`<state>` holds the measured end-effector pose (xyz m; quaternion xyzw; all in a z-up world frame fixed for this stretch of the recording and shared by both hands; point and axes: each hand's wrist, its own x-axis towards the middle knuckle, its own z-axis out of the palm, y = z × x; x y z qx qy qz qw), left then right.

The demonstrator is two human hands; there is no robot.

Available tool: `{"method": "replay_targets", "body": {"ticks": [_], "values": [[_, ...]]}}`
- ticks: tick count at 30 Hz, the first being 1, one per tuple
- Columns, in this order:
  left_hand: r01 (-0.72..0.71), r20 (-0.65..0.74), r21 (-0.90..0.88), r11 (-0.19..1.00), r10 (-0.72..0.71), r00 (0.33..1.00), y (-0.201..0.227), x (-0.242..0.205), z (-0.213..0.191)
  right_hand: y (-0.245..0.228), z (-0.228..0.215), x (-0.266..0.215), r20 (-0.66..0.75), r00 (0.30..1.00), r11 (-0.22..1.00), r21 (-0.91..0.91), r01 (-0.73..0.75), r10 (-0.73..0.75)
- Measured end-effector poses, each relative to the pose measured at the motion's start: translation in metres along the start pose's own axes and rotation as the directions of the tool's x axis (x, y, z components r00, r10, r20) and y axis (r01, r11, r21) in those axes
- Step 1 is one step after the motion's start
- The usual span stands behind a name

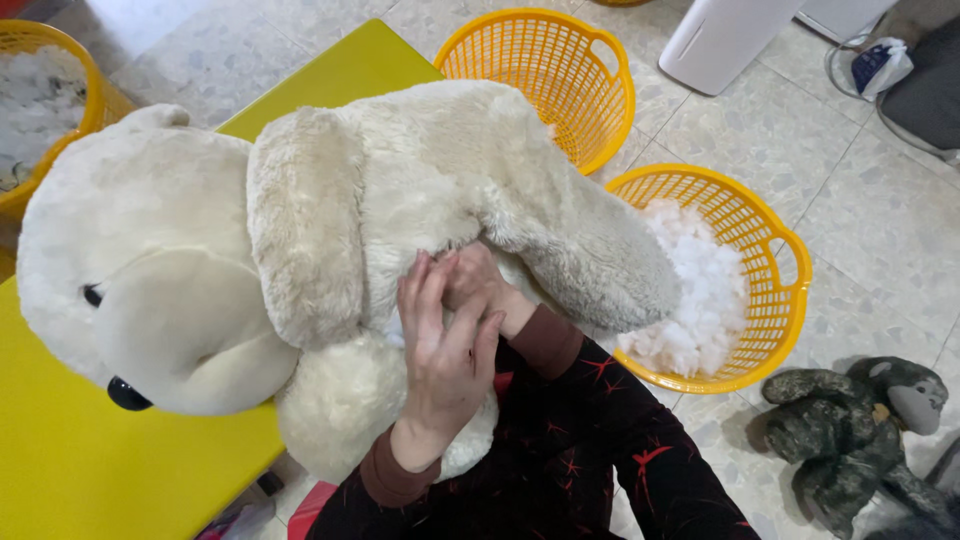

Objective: The person repeatedly takes handfuls of white synthetic stuffing from a yellow basket and pushes them into an opening on the back of a large white teddy bear. The person works by hand, compressing the stuffing into the bear's body cavity. The bear remains on a yellow table throughout the clip.

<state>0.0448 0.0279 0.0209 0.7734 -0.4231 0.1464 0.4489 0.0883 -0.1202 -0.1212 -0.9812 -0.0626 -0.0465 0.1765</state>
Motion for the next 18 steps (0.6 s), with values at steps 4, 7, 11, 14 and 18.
{"method": "replay_targets", "body": {"ticks": [4,7,11,14,18], "values": [[0.043,-0.027,0.036,0.998,-0.042,0.999,-0.006,0.004,0.003,-0.014,-0.023,-0.005,-0.290,0.860,0.905,-0.197,0.376,-0.421],[0.049,-0.041,0.063,0.997,-0.046,0.998,-0.012,0.005,0.003,-0.014,-0.028,-0.008,-0.397,0.825,0.908,-0.062,0.414,-0.403],[0.068,-0.080,0.098,0.993,-0.060,0.995,-0.019,-0.001,0.003,-0.007,-0.011,-0.009,-0.289,0.938,0.893,0.343,0.290,-0.193],[0.081,-0.057,0.136,0.987,-0.074,0.996,-0.026,-0.008,0.004,-0.004,0.015,0.006,-0.090,0.994,0.925,0.368,0.095,-0.066],[0.092,-0.050,0.192,0.977,-0.084,0.995,-0.037,-0.002,0.002,0.007,0.016,0.028,-0.043,0.998,0.947,0.319,-0.024,0.039]]}}
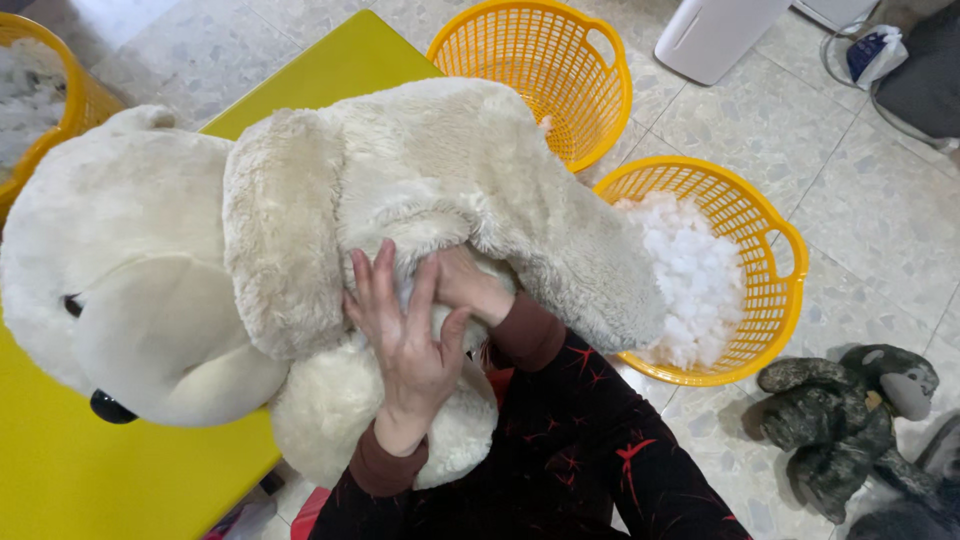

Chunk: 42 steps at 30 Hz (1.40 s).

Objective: The person repeatedly takes handfuls of white synthetic stuffing from a yellow basket and pushes them into an opening on the back of a large white teddy bear. The person works by hand, compressing the stuffing into the bear's body cavity. The bear remains on a yellow table throughout the clip.

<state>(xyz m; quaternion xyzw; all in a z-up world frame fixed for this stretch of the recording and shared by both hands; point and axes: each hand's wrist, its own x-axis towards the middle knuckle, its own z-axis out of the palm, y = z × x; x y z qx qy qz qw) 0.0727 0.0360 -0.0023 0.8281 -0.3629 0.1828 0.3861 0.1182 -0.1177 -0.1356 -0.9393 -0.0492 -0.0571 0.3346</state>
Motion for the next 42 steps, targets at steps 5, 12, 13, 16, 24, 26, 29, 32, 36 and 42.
{"method": "replay_targets", "body": {"ticks": [5,12,13,16,24,26,29,32,36,42], "values": [[0.098,0.109,-0.001,0.995,-0.097,0.989,-0.009,0.014,0.003,-0.011,-0.071,-0.014,0.245,0.921,0.947,-0.182,-0.264,0.303],[0.154,0.092,-0.322,0.934,-0.131,0.987,-0.013,0.024,-0.009,-0.030,-0.160,-0.065,0.154,0.985,0.916,0.401,0.007,-0.075],[0.151,0.083,-0.323,0.934,-0.131,0.988,-0.012,0.024,-0.010,-0.028,-0.163,-0.073,0.118,0.989,0.846,0.533,0.016,-0.093],[0.143,0.063,-0.327,0.934,-0.129,0.990,-0.010,0.022,-0.009,-0.014,-0.162,-0.096,0.088,0.996,0.758,0.649,-0.061,0.005],[0.114,-0.054,-0.347,0.931,-0.141,0.989,0.001,0.007,-0.012,0.031,-0.169,-0.166,-0.166,0.874,0.306,0.952,0.021,0.457],[-0.006,-0.198,-0.377,0.926,-0.075,0.977,0.014,-0.004,-0.010,0.039,-0.180,-0.189,-0.265,0.772,0.298,0.949,0.103,0.578],[-0.251,-0.341,-0.442,0.861,0.097,0.935,0.045,-0.018,0.010,0.037,-0.188,-0.238,-0.391,0.600,0.367,0.915,0.169,0.698],[-0.098,-0.057,-0.843,0.529,0.094,0.994,0.095,-0.023,0.045,0.018,-0.193,-0.282,-0.516,0.434,0.523,0.845,0.115,0.739],[0.396,0.391,-0.917,0.035,0.261,0.883,0.162,-0.028,0.097,-0.015,-0.189,-0.321,-0.691,0.360,0.774,0.606,-0.183,0.627],[0.723,0.696,-0.657,-0.214,0.196,0.691,0.226,-0.036,0.222,-0.023,-0.183,-0.347,-0.796,0.340,0.853,0.390,-0.346,0.501]]}}
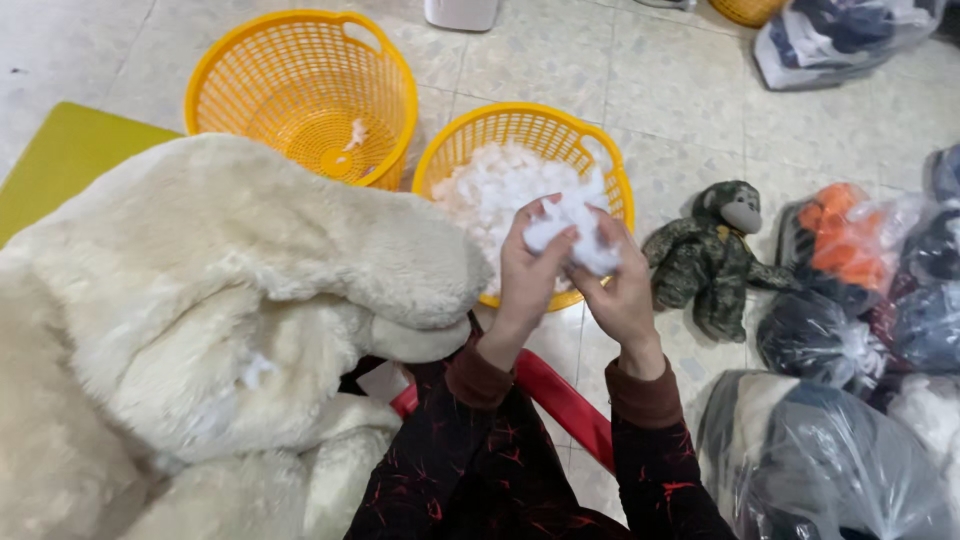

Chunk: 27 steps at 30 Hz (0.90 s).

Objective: The person repeatedly takes handfuls of white synthetic stuffing from a yellow basket and pushes them into an opening on the back of a large white teddy bear. The person works by hand, compressing the stuffing into the bear's body cavity. The bear remains on a yellow table throughout the clip.

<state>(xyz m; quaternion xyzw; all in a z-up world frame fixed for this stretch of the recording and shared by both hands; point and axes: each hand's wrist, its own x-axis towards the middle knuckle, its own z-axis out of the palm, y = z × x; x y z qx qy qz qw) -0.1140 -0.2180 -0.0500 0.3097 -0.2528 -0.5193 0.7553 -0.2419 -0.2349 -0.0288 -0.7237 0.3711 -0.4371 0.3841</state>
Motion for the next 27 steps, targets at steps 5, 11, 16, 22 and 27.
{"method": "replay_targets", "body": {"ticks": [5,11,16,22,27], "values": [[0.094,-0.045,-0.267,0.959,-0.110,0.993,-0.057,0.040,-0.020,0.031,-0.017,0.008,-0.211,0.976,0.949,0.314,0.027,0.042],[0.127,0.045,-0.135,0.983,-0.122,0.991,-0.064,0.038,-0.027,0.077,-0.012,0.027,-0.202,0.940,0.764,0.640,-0.085,0.274],[0.247,0.066,-0.011,0.969,-0.246,0.967,-0.065,0.034,-0.027,0.085,-0.007,0.036,-0.126,0.989,0.995,-0.074,0.071,-0.080],[0.199,0.043,0.221,0.955,-0.213,0.976,-0.096,0.034,-0.057,0.065,-0.022,0.039,-0.438,0.839,0.939,-0.258,0.228,-0.324],[0.261,-0.202,0.130,0.956,-0.233,0.951,-0.110,0.033,-0.093,0.071,-0.033,0.051,-0.730,0.607,0.935,-0.130,0.329,-0.314]]}}
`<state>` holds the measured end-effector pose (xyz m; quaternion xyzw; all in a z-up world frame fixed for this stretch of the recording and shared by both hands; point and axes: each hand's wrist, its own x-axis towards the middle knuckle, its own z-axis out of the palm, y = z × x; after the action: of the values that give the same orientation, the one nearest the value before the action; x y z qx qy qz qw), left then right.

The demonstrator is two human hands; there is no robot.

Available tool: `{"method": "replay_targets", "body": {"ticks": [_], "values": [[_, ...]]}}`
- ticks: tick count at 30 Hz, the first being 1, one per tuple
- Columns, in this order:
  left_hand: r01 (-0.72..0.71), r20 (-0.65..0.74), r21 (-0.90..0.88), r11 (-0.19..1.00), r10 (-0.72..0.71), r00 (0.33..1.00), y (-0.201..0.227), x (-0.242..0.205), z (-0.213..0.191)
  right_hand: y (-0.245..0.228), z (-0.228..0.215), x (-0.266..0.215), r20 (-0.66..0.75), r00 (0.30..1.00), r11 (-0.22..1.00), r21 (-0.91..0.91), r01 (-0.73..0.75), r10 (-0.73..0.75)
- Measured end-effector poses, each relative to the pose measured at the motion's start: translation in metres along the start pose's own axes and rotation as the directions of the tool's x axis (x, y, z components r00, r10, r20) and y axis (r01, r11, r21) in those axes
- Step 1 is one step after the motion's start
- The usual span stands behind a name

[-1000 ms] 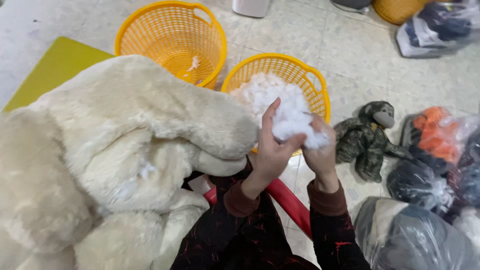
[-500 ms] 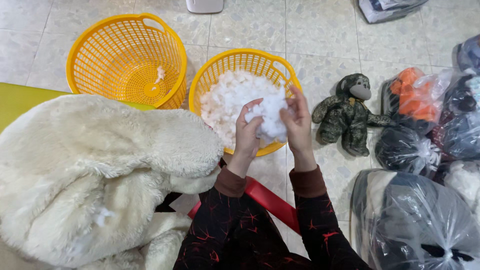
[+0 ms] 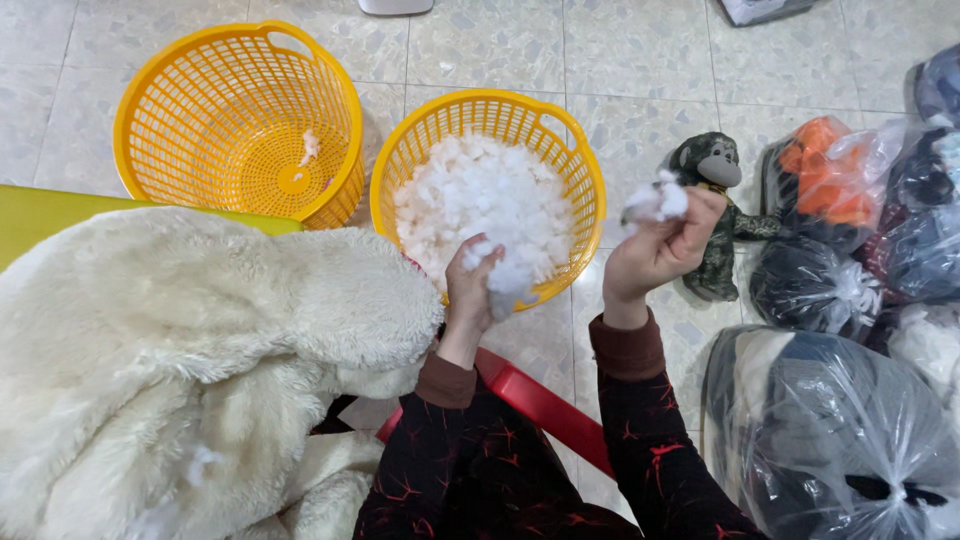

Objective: The person repeatedly takes handfuls of white synthetic stuffing from a yellow basket and pushes them into an opening on the back of a large white teddy bear. The person works by hand, compressing the stuffing into the bear's body cavity. The bear remains on a yellow table throughout the clip.

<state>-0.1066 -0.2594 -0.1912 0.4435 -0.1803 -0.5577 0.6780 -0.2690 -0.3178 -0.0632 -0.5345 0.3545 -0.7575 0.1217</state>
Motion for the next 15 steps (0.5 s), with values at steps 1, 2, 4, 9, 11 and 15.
{"method": "replay_targets", "body": {"ticks": [1,2,4,9,11,15], "values": [[0.019,-0.023,-0.098,0.995,-0.021,1.000,0.000,-0.002,-0.004,0.008,0.002,0.002,-0.027,0.998,0.998,-0.005,0.064,-0.064],[0.034,-0.044,-0.196,0.980,-0.044,0.998,0.002,-0.003,-0.007,0.018,0.005,0.003,0.098,0.993,0.983,-0.170,0.074,-0.058],[0.049,-0.034,-0.239,0.970,-0.059,0.998,0.007,-0.009,-0.006,0.033,0.010,0.001,0.338,0.941,0.872,-0.467,0.148,0.021],[0.058,-0.034,-0.307,0.950,-0.071,0.997,0.032,-0.011,0.013,0.031,0.003,-0.039,0.505,0.694,0.858,-0.323,-0.400,0.513],[-0.011,-0.058,-0.299,0.954,-0.006,0.998,0.026,-0.014,0.017,0.023,-0.010,-0.059,0.562,0.422,0.618,-0.215,-0.756,0.711],[-0.156,-0.036,-0.108,0.982,0.153,0.988,-0.010,-0.006,0.012,0.010,-0.025,-0.073,0.496,0.703,0.860,-0.264,-0.437,0.509]]}}
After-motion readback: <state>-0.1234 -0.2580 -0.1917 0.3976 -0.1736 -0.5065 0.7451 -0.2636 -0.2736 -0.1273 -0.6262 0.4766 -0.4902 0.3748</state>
